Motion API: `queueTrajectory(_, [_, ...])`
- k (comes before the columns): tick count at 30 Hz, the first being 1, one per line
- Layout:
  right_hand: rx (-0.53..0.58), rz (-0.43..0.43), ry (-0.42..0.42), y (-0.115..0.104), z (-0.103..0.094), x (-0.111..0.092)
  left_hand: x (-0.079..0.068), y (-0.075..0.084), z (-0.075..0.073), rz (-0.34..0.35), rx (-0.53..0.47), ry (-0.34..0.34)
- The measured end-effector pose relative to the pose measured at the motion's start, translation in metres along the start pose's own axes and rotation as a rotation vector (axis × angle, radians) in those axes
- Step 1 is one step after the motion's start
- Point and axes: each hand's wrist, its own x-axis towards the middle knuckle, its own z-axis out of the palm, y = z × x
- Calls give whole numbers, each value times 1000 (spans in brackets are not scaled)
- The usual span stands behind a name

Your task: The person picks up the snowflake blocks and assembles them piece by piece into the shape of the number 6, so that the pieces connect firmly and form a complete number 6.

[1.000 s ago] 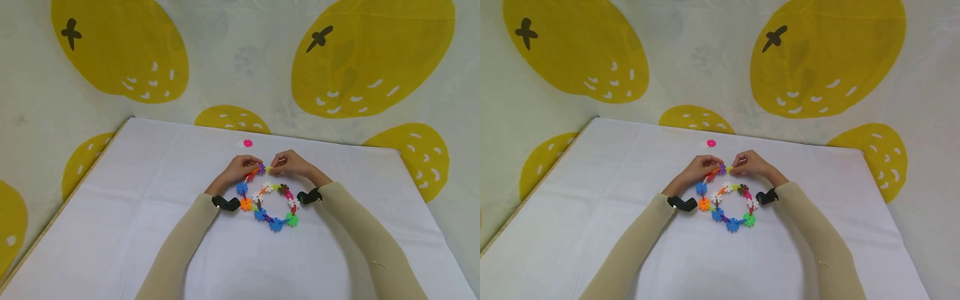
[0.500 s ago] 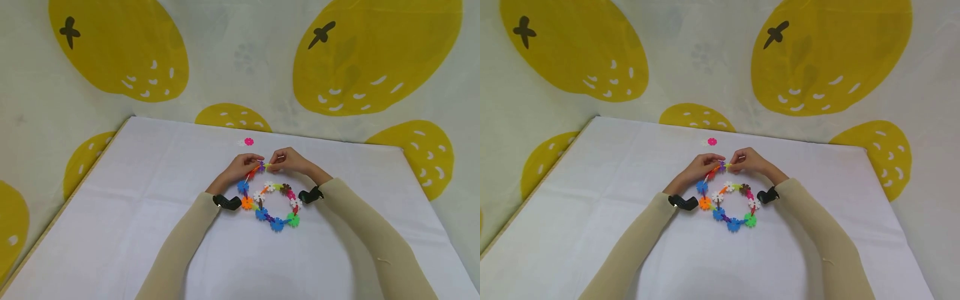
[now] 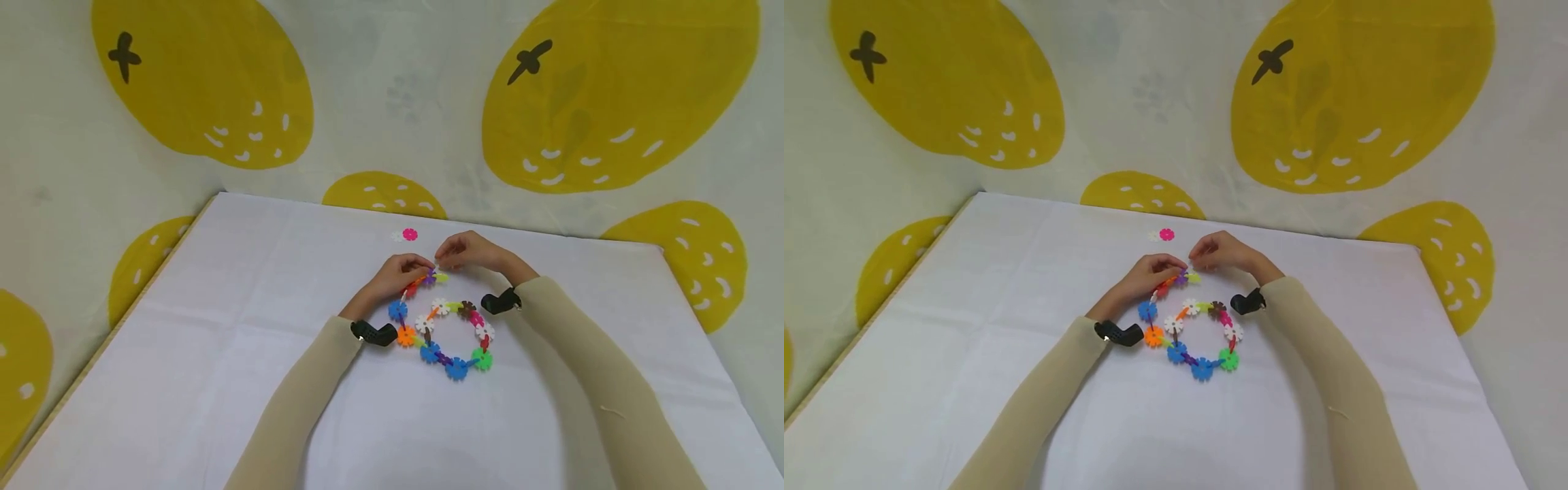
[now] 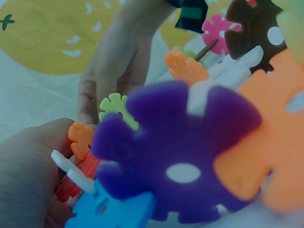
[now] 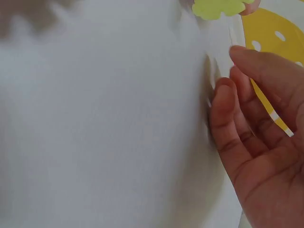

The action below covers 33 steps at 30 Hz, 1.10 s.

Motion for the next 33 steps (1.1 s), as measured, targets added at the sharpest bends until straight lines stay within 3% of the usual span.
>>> queueTrajectory(7, [31,36,134,2,6,23,0,-2,0,6,-20,7])
queueTrajectory(14, [0,2,238,0,11,42,0,-2,0,26,-35,11])
queueTrajectory(26, [52,35,318,-4,17,58,3,0,0,77,-9,1])
queueTrajectory(33, [-89,-4,304,-2,17,70,3,-2,0,79,-18,5])
